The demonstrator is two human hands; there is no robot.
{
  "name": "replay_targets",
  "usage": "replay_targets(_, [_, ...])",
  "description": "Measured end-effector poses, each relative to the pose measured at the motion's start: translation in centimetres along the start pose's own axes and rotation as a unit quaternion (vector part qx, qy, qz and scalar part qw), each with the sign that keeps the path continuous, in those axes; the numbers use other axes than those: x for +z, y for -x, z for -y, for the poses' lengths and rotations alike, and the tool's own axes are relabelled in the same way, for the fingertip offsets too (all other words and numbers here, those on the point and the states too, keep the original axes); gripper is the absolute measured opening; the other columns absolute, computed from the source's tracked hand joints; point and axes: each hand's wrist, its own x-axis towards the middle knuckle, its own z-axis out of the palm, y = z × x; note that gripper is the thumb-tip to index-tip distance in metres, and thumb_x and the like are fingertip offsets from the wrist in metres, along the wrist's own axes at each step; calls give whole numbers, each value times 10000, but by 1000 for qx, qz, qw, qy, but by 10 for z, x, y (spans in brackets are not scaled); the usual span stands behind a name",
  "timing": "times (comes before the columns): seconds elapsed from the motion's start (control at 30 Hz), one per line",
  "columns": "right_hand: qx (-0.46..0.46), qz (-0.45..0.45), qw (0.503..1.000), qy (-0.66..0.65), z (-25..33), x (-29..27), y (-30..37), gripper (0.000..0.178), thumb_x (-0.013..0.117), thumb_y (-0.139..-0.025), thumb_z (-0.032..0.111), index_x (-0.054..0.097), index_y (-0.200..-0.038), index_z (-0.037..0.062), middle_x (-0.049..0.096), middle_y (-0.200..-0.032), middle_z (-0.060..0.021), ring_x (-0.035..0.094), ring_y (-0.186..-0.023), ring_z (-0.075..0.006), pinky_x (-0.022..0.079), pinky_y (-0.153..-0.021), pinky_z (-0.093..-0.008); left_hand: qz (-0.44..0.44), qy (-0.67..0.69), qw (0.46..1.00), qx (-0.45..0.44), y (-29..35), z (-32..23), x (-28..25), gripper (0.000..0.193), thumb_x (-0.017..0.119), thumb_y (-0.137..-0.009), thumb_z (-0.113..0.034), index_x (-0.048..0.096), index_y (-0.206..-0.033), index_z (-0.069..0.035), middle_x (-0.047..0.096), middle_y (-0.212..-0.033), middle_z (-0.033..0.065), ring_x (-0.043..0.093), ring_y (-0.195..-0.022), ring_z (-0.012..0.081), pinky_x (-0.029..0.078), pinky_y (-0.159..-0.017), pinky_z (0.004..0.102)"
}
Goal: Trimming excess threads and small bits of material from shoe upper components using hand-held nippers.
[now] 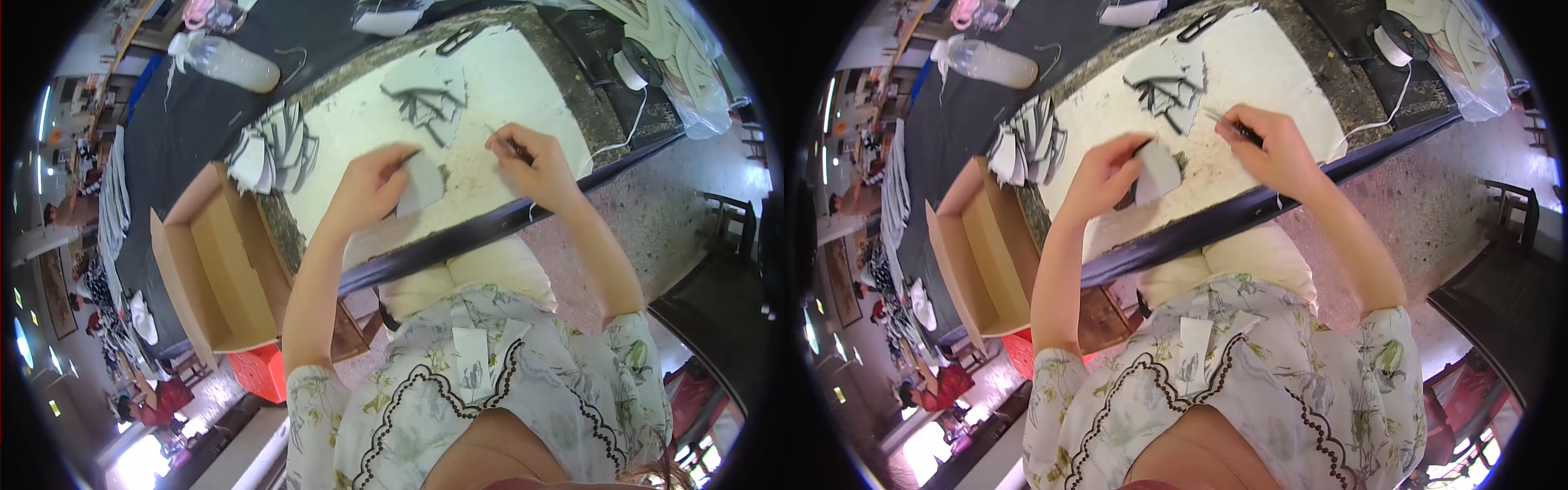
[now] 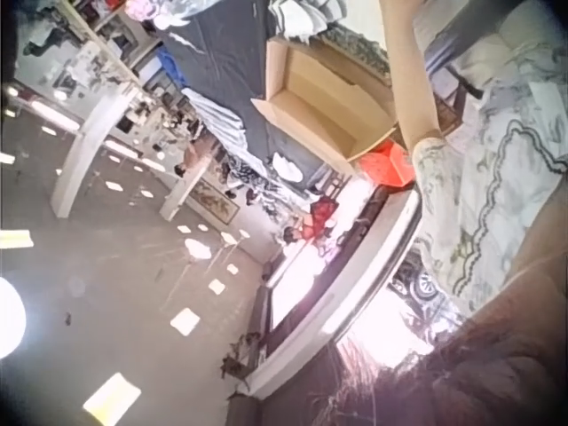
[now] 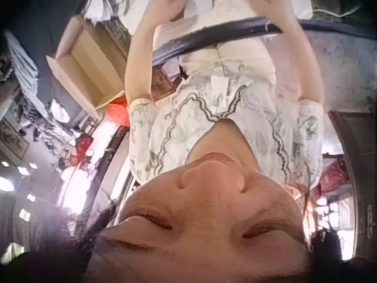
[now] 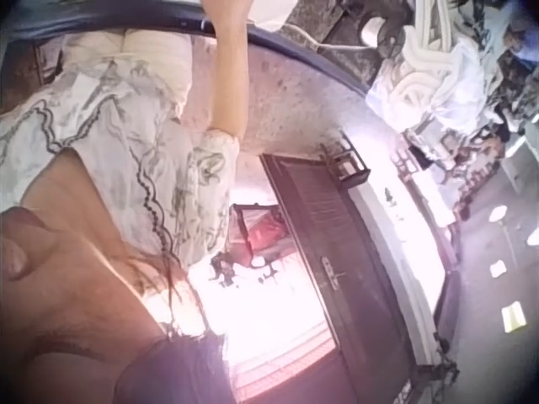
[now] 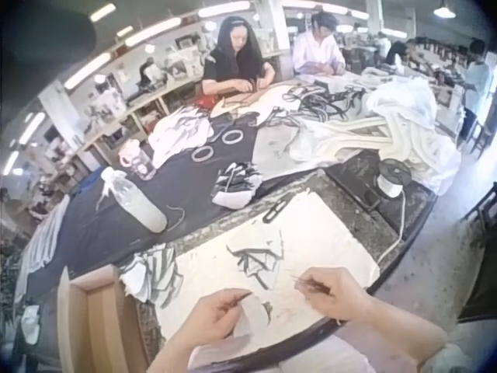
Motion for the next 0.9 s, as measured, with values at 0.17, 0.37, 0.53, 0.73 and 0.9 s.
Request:
replay_targets(0.17, [-84,-76,994,12,9,-36,19,103,589,-914,4,639,-1004,11,554,-800,14,484,-716,-49,394,-645,-207,-162,-415,873,200,15,8,51,447,683,-810,-98,582,-1242,-46,565,-1257,168,550,-1127,355,470,-930,431])
replay_targets(0.37, [-159,-6,958,239,-23,-69,58,261,675,-766,-61,617,-999,40,579,-989,-43,601,-741,-186,469,-644,-292,-109,-400,867,276,34,25,69,452,738,-784,-142,614,-1211,-60,595,-1279,121,532,-1223,357,427,-1027,476])
replay_targets(0.53, [-161,22,949,272,-19,-64,55,269,628,-711,-92,599,-930,61,606,-823,-79,632,-738,-277,498,-644,-348,-127,-370,851,351,32,26,55,442,730,-793,-139,613,-1207,-39,630,-1208,139,577,-1149,348,460,-977,448])
replay_targets(0.73, [-120,177,973,85,32,2,28,175,636,-735,-28,608,-894,39,605,-695,-80,565,-608,-193,448,-577,-289,-269,-75,944,178,66,-20,91,283,730,-780,-58,664,-1051,-9,658,-1008,154,649,-928,256,517,-822,361])
replay_targets(0.9, [-63,264,961,44,36,16,19,116,619,-768,-21,606,-876,19,574,-658,-33,505,-611,-76,410,-575,-235,-247,11,968,46,78,-14,91,135,575,-955,-70,663,-908,20,638,-684,20,578,-644,58,457,-598,220])
